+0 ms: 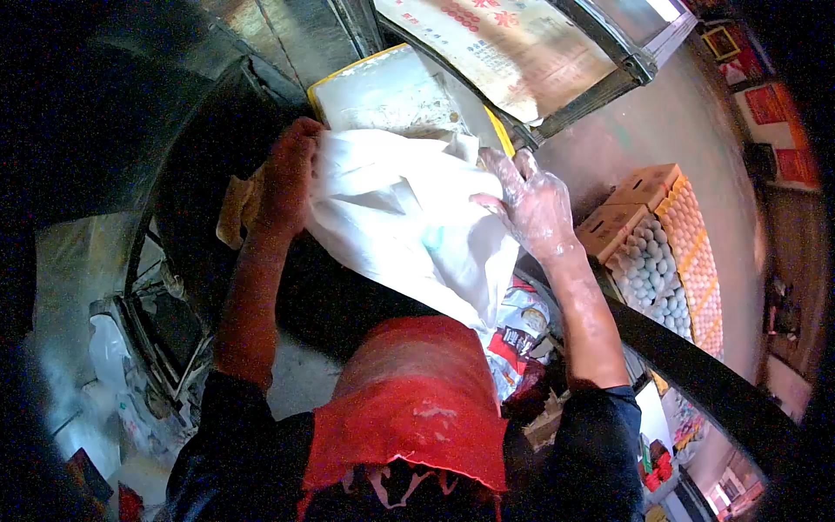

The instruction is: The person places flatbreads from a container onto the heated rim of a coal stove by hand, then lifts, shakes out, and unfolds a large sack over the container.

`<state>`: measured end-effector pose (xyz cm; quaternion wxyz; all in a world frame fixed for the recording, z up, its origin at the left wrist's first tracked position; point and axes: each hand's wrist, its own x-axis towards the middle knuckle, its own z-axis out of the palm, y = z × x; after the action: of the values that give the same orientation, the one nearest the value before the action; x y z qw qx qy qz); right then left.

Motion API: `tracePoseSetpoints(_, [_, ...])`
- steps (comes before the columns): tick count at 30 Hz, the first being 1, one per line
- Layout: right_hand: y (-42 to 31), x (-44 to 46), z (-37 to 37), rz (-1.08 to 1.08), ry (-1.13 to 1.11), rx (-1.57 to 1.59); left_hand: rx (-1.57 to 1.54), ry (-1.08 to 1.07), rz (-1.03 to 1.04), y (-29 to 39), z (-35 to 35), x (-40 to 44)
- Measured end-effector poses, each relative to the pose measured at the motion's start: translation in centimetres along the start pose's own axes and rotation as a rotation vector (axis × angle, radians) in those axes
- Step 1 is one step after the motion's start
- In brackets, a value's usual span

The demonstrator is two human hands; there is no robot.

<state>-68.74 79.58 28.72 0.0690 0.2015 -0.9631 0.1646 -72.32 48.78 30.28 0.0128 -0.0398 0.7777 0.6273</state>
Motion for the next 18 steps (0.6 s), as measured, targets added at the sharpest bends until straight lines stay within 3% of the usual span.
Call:
tracePoseSetpoints(2, [2.5,-1.8,2.0,0.1,-0.031,-0.124,-0.185,0.064,-0.092,1.3,-0.5,-0.6])
tracePoseSetpoints(4, [6.6,-4.4,4.5,0.298,-0.014,-0.228,-0.047,-0.024,-0.027,1.3,-1.5,-1.2])
tracePoseSetpoints(6, [12.0,-6.2,6.5,0.582,0.114,0.136,0.159,-0.117,0.128,1.2,-2.0,-2.3])
tracePoseSetpoints(7, [13.7,-6.7,7.0,0.767,0.189,0.482,0.163,-0.116,0.127,1.1,-2.2,-3.0])
tracePoseSetpoints(8, [10.7,-4.6,3.4,1.105,0.277,0.87,0.279,-0.108,0.233,1.1,-2.3,-3.6])
tracePoseSetpoints(9, [10.7,-4.5,2.7,1.103,0.316,0.883,0.392,-0.1,0.338,0.8,-2.4,-4.2])
tracePoseSetpoints(11, [9.3,-4.6,2.4,1.056,0.425,0.991,0.401,-0.117,0.33,-0.8,-2.9,-5.6])
tracePoseSetpoints(13, [7.1,-4.9,3.2,1.147,0.406,1.35,0.488,-0.205,-0.012,-1.1,-3.0,-7.4])
tracePoseSetpoints(15, [2.6,-4.6,2.3,1.075,0.354,1.429,0.604,-0.322,-0.028,-1.0,-3.4,-9.1])
tracePoseSetpoints(17, [0.3,-5.2,3.0,1.044,0.278,1.475,0.936,-0.345,0.401,-1.0,-3.5,-10.5])
tracePoseSetpoints(18, [-0.2,-5.7,3.7,1.062,0.271,1.489,1.057,-0.42,0.34,-1.0,-3.4,-11.5])
